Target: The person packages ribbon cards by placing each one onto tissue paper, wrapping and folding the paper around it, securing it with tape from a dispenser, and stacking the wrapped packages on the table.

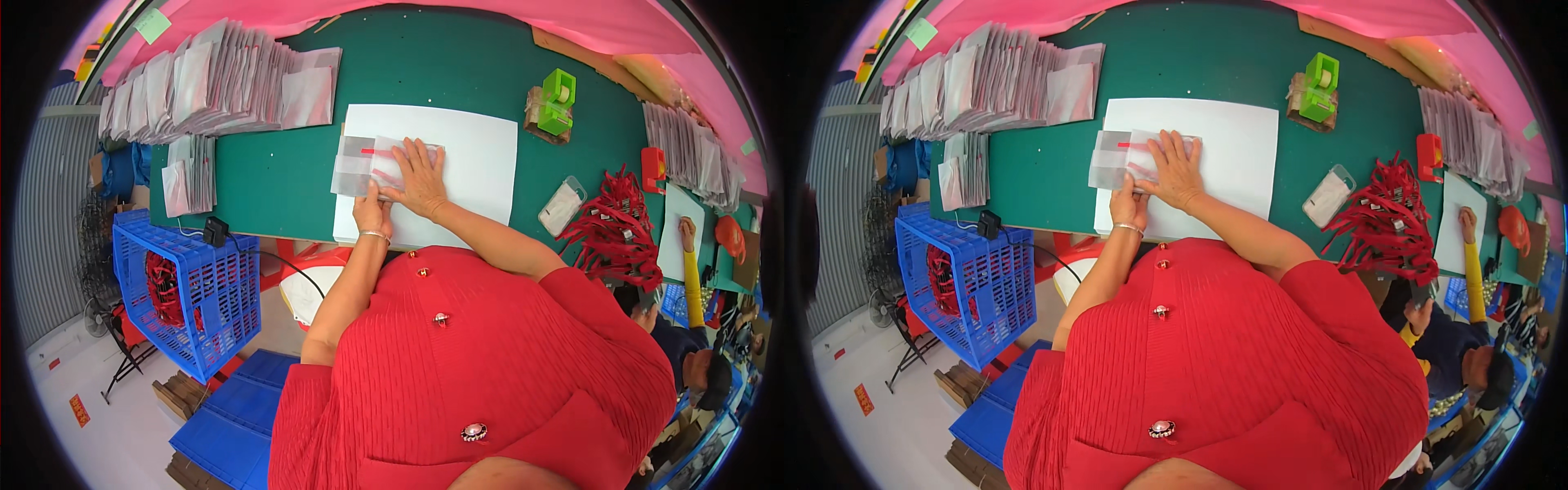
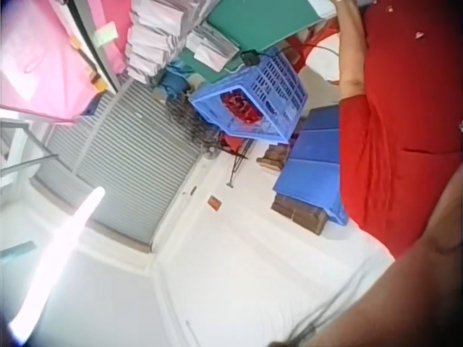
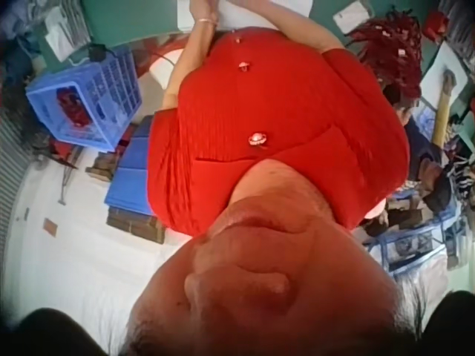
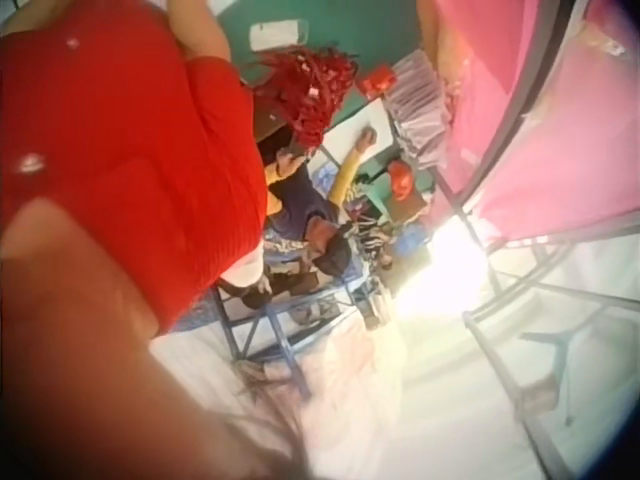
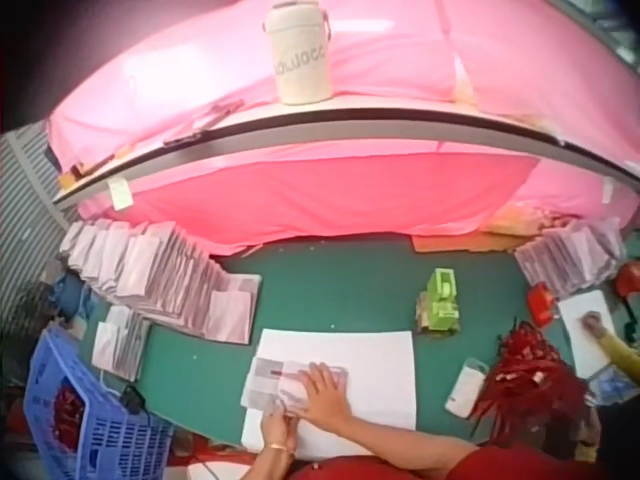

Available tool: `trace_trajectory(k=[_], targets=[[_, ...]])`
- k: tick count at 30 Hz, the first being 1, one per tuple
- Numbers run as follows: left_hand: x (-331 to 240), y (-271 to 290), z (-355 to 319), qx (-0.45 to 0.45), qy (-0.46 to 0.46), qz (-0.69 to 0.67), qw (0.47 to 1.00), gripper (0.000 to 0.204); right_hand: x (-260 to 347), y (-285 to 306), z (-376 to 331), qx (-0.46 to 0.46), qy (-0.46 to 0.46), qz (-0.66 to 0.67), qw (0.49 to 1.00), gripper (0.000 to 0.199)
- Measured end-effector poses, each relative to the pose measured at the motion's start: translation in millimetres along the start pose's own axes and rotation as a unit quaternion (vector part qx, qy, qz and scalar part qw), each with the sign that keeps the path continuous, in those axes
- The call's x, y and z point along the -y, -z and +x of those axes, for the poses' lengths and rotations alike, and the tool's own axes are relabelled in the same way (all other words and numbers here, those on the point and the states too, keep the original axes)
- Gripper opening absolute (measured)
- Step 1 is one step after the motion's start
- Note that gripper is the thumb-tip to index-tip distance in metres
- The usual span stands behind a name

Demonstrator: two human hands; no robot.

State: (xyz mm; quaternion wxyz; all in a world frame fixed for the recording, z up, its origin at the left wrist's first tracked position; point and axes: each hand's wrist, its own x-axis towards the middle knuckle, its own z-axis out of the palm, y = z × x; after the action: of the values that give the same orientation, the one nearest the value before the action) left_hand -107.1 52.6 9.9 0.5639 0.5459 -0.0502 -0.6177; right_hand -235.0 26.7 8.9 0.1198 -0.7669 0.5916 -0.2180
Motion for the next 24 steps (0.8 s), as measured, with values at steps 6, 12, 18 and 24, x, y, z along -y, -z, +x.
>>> trace_trajectory(k=[6, 12, 18, 24], targets=[[-33.3, 4.7, 2.3, 0.051, -0.036, 0.033, 0.998, 0.024, 5.2, 27.1, 20.9, -0.003, -0.086, 0.109, 0.99, 0.085], [-97.6, 3.8, 12.4, 0.174, -0.013, 0.139, 0.975, 0.027, -41.6, 49.7, 93.7, 0.228, -0.213, 0.468, 0.827, 0.04], [-165.6, -5.5, 57.4, 0.073, -0.054, 0.17, 0.981, 0.032, -14.5, 32.2, 145.8, 0.23, -0.302, 0.63, 0.677, 0.011], [-187.1, 46.2, 64.4, 0.022, -0.111, 0.237, 0.965, 0.03, -2.8, -31.6, 228.2, 0.059, -0.362, 0.71, 0.602, 0.012]])
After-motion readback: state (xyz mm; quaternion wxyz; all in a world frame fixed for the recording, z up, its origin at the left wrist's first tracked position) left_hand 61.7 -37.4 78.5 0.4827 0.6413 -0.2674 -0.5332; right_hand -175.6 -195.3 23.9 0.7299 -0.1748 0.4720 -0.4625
